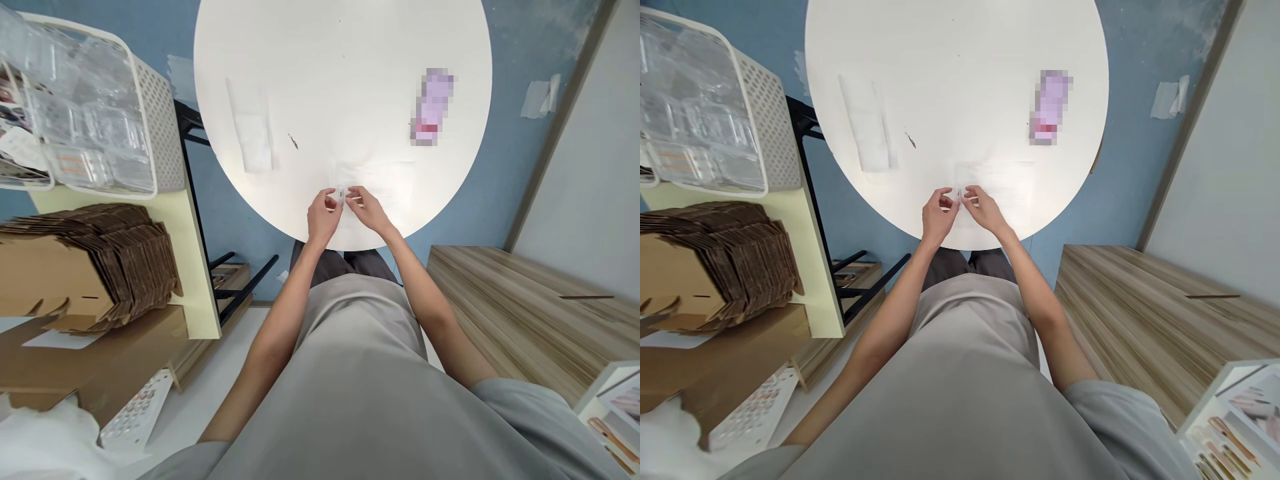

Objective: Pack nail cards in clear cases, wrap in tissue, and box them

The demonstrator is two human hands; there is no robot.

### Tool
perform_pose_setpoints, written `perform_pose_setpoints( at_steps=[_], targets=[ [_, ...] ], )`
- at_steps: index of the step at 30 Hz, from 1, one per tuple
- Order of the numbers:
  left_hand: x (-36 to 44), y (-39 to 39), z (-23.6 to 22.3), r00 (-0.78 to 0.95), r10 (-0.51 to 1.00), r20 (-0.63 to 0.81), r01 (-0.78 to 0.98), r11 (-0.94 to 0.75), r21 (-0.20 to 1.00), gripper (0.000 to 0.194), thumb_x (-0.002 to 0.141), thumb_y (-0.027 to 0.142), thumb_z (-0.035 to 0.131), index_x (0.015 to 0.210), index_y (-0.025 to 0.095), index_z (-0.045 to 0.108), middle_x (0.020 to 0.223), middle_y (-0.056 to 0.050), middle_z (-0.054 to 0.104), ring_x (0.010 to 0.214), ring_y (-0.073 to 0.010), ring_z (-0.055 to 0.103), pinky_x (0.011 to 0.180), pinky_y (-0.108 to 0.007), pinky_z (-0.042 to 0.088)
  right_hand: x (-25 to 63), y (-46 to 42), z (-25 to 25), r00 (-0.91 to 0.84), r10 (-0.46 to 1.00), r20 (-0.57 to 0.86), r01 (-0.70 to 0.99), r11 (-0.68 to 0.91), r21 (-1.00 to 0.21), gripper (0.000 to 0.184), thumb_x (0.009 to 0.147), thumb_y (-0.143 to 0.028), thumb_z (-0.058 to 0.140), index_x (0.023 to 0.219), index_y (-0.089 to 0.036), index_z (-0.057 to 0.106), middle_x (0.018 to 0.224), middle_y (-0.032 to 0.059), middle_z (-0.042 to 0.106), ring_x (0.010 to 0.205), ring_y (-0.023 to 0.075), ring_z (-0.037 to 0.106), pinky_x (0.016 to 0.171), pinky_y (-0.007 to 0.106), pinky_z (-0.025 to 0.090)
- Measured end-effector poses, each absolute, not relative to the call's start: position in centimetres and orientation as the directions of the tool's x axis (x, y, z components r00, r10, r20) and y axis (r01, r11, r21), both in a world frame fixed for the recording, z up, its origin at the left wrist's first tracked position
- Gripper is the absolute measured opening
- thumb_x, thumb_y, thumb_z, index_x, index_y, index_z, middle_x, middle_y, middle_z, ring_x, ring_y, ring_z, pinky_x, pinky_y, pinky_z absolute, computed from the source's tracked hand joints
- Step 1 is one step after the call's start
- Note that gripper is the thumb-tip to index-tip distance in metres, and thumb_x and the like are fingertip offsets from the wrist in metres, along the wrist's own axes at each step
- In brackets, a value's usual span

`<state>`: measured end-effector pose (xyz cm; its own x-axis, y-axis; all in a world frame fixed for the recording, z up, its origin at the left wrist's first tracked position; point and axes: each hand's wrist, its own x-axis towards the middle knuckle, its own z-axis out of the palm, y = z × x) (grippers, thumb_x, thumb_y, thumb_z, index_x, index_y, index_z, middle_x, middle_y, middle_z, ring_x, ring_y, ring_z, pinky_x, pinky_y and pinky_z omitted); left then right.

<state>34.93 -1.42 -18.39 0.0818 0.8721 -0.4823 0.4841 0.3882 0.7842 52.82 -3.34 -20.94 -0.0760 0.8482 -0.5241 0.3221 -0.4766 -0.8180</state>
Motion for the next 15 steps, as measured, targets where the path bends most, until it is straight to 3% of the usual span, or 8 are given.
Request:
perform_pose_setpoints(
  at_steps=[4,6,8,11,15],
  targets=[
    [36.0,-1.9,-19.6,0.192,0.864,-0.466,0.407,0.362,0.839,0.043,0.104,0.029,0.070,0.146,0.022,0.067,0.127,-0.012,0.079,0.118,-0.0253,0.075,0.100,-0.039,0.066,52.7,-3.6,-20.7,0.052,0.839,-0.542,0.227,-0.538,-0.812,0.064,0.095,-0.075,0.078,0.132,-0.024,0.071,0.145,0.0148,0.076,0.121,0.0306,0.079,0.108,0.048,0.065],
    [36.1,-2.0,-20.5,0.227,0.849,-0.477,0.378,0.375,0.846,0.044,0.103,0.024,0.067,0.147,0.022,0.066,0.133,-0.013,0.078,0.120,-0.0251,0.076,0.104,-0.040,0.066,52.4,-3.6,-21.1,0.138,0.825,-0.547,0.271,-0.563,-0.781,0.064,0.090,-0.072,0.084,0.130,-0.024,0.071,0.143,0.0156,0.077,0.119,0.0321,0.079,0.108,0.049,0.064],
    [35.9,-1.9,-21.4,0.220,0.839,-0.498,0.374,0.399,0.837,0.045,0.102,0.019,0.065,0.147,0.022,0.067,0.136,-0.013,0.078,0.120,-0.0247,0.077,0.108,-0.042,0.065,52.1,-3.6,-21.7,0.212,0.820,-0.532,0.305,-0.573,-0.761,0.056,0.095,-0.067,0.081,0.128,-0.023,0.071,0.137,0.0155,0.079,0.112,0.0312,0.080,0.106,0.049,0.064],
    [35.4,-1.5,-22.6,0.078,0.850,-0.521,0.428,0.444,0.787,0.045,0.099,0.015,0.065,0.144,0.023,0.069,0.141,-0.014,0.075,0.121,-0.0254,0.076,0.112,-0.043,0.063,52.0,-3.7,-22.7,0.277,0.819,-0.502,0.340,-0.572,-0.747,0.042,0.104,-0.061,0.071,0.121,-0.023,0.073,0.130,0.0150,0.082,0.101,0.0285,0.079,0.102,0.048,0.063],
    [34.7,-1.0,-23.8,-0.129,0.800,-0.586,0.487,0.566,0.665,0.044,0.095,0.012,0.069,0.138,0.021,0.070,0.141,-0.015,0.073,0.119,-0.0271,0.077,0.117,-0.046,0.059,52.0,-3.6,-23.7,0.277,0.832,-0.480,0.387,-0.554,-0.737,0.037,0.109,-0.055,0.062,0.106,-0.021,0.075,0.114,0.0129,0.083,0.099,0.0276,0.075,0.101,0.045,0.060]
  ],
)
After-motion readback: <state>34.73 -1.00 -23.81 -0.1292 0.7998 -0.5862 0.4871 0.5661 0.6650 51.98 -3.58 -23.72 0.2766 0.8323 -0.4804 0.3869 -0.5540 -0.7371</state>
